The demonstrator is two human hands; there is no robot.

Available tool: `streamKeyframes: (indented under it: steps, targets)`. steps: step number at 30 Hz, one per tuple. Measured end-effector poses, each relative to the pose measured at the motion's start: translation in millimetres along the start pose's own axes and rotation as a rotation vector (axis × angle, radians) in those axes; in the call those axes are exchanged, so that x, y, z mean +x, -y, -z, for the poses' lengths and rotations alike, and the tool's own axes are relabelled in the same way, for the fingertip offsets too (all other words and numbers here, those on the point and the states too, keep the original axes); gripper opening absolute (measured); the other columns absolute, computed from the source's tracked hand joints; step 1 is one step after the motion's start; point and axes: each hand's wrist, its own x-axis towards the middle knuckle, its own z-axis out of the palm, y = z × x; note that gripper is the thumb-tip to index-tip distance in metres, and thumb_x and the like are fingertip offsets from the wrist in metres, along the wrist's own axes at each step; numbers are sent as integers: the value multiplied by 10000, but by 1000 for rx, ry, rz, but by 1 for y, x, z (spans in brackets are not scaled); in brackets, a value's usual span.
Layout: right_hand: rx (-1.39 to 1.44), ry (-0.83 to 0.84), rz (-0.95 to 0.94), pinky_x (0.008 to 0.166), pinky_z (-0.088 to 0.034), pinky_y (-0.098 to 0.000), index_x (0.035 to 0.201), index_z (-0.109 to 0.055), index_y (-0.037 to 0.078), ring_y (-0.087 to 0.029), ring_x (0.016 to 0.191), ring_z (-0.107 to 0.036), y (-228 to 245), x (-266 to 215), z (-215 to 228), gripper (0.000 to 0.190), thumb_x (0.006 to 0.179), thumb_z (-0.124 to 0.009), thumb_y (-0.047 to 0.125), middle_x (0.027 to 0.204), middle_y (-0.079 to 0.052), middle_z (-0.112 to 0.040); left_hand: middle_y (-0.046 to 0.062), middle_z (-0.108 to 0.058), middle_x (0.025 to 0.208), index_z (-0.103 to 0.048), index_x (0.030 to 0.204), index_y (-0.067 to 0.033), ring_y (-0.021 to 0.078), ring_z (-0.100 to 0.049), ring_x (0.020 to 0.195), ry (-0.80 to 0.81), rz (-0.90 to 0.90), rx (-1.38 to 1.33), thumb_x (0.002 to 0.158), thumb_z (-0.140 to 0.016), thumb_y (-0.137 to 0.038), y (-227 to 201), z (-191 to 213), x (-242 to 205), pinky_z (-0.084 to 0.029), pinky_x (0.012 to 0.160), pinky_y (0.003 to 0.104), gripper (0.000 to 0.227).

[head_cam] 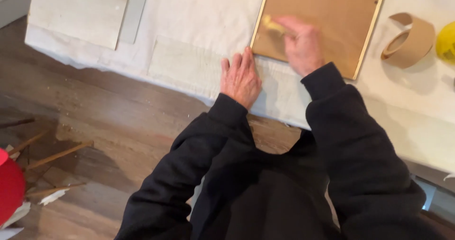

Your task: Apply mounting tape and finishing backing to an art frame.

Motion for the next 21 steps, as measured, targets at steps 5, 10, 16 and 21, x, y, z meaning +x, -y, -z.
streamKeyframes:
  steps: [5,10,16,21]
  targets:
    - [-92,-150,37,1137,-516,-372,1374,-678,50,-272,1332,-609,32,0,-12,499,925,-503,-77,1383,-142,-678,152,-553,1366,-553,1338,138,269,-505,1081,-10,-10,19,759,-683,-251,3,-5,4,-382,895,498,710]
    - [-527,-32,215,1056,-498,-373,1384,-618,-15,-292,1371,-561,41,-23,-35,469,922,-603,71,1438,-157,-625,115,-578,1362,-601,1305,40,276,-518,1101,20,29,1,830,-674,-200,3,-16,-3,-383,929,525,538]
    - [-564,20,317,1079,-493,-363,1385,-638,15,-254,1393,-552,27,-25,-24,470,919,-594,55,1453,-117,-625,146,-565,1402,-580,1326,87,282,-522,1102,-27,17,30,772,-679,-195,1,-18,1,-390,931,525,629]
    - [-506,59,289,1042,-510,-394,1354,-655,11,-265,1359,-573,20,-23,-20,410,953,-604,79,1426,-107,-635,142,-559,1419,-571,1345,88,271,-524,1114,-40,27,50,785,-665,-177,-5,-22,-7,-395,966,535,626]
